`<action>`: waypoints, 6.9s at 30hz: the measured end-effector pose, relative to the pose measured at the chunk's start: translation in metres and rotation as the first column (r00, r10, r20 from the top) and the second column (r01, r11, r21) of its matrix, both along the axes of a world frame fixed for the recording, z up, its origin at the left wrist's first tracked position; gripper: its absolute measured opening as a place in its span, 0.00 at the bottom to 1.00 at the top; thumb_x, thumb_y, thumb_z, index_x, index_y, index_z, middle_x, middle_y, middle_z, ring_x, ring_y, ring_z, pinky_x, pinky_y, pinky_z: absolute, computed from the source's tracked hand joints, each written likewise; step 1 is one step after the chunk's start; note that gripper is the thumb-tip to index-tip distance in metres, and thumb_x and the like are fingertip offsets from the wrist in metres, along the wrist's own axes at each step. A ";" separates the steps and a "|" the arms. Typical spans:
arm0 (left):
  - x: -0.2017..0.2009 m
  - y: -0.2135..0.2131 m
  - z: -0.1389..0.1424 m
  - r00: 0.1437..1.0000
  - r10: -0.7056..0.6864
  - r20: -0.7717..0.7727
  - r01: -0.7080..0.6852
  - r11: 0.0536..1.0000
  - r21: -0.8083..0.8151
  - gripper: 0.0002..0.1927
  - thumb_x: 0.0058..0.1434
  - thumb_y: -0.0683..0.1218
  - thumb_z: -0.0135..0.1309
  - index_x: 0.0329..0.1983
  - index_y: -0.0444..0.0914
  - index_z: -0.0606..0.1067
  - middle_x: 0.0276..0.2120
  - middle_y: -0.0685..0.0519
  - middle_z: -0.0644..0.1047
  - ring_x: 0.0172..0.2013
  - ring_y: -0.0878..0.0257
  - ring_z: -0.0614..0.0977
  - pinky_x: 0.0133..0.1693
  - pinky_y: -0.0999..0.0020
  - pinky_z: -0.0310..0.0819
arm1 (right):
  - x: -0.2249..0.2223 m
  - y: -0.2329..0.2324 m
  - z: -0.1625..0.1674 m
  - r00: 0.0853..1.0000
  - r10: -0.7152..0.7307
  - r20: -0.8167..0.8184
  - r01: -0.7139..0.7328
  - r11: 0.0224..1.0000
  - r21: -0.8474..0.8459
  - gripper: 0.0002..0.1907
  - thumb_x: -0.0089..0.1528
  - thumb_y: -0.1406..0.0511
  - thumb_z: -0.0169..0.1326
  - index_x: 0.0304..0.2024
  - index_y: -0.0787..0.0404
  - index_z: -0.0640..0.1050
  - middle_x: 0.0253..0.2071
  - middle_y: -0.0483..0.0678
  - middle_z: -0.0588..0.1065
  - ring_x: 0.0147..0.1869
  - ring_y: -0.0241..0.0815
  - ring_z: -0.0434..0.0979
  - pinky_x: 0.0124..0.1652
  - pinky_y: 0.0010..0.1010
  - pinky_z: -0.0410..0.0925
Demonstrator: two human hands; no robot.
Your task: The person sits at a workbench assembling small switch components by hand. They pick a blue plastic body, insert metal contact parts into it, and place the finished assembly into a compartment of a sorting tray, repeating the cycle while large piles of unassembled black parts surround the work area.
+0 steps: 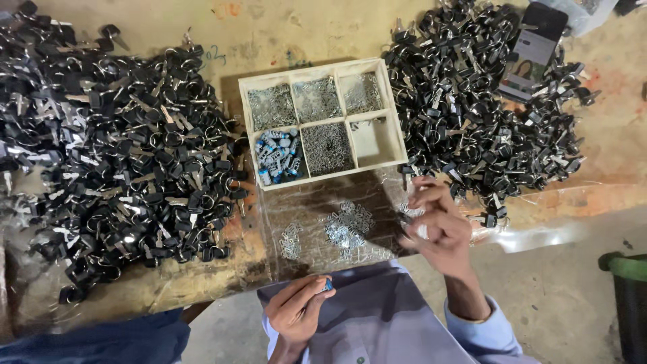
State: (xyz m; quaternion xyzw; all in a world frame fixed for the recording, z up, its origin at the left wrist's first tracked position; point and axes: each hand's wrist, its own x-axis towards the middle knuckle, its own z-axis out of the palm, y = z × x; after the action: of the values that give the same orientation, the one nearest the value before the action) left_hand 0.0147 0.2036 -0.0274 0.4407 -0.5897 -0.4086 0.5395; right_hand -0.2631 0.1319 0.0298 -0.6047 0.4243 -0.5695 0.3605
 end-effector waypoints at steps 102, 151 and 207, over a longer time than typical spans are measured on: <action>0.080 -0.160 0.028 0.922 0.258 0.289 -0.145 0.922 -0.359 0.09 0.64 0.35 0.61 0.46 0.26 0.79 0.38 0.40 0.83 0.40 0.54 0.88 0.43 0.68 0.85 | -0.222 -0.139 0.042 0.396 -0.255 -0.882 0.575 0.818 0.022 0.29 0.78 0.47 0.24 0.59 0.40 0.78 0.83 0.61 0.48 0.84 0.67 0.39 0.76 0.64 0.34; 0.033 -0.236 0.103 0.756 0.152 0.636 0.122 0.923 -0.366 0.07 0.60 0.42 0.66 0.42 0.39 0.83 0.54 0.52 0.80 0.61 0.51 0.77 0.61 0.55 0.73 | 0.003 -0.033 0.002 0.493 -0.207 -0.845 0.150 0.977 -0.152 0.12 0.59 0.61 0.62 0.44 0.56 0.81 0.46 0.48 0.79 0.43 0.48 0.80 0.41 0.40 0.72; 0.037 -0.239 0.082 0.644 -0.214 0.735 0.328 0.944 -0.012 0.14 0.54 0.50 0.68 0.42 0.43 0.84 0.64 0.53 0.73 0.71 0.49 0.62 0.67 0.50 0.61 | -0.219 -0.126 0.025 0.283 -0.297 -0.912 0.569 0.817 -0.089 0.19 0.71 0.64 0.48 0.64 0.54 0.76 0.79 0.63 0.54 0.81 0.71 0.43 0.70 0.69 0.40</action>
State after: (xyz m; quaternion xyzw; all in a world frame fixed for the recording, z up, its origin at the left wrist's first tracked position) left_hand 0.0520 -0.0356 0.0545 0.4320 -0.8413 -0.2339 0.2255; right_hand -0.4818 0.0059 0.0549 -0.6191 0.7659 -0.1725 -0.0196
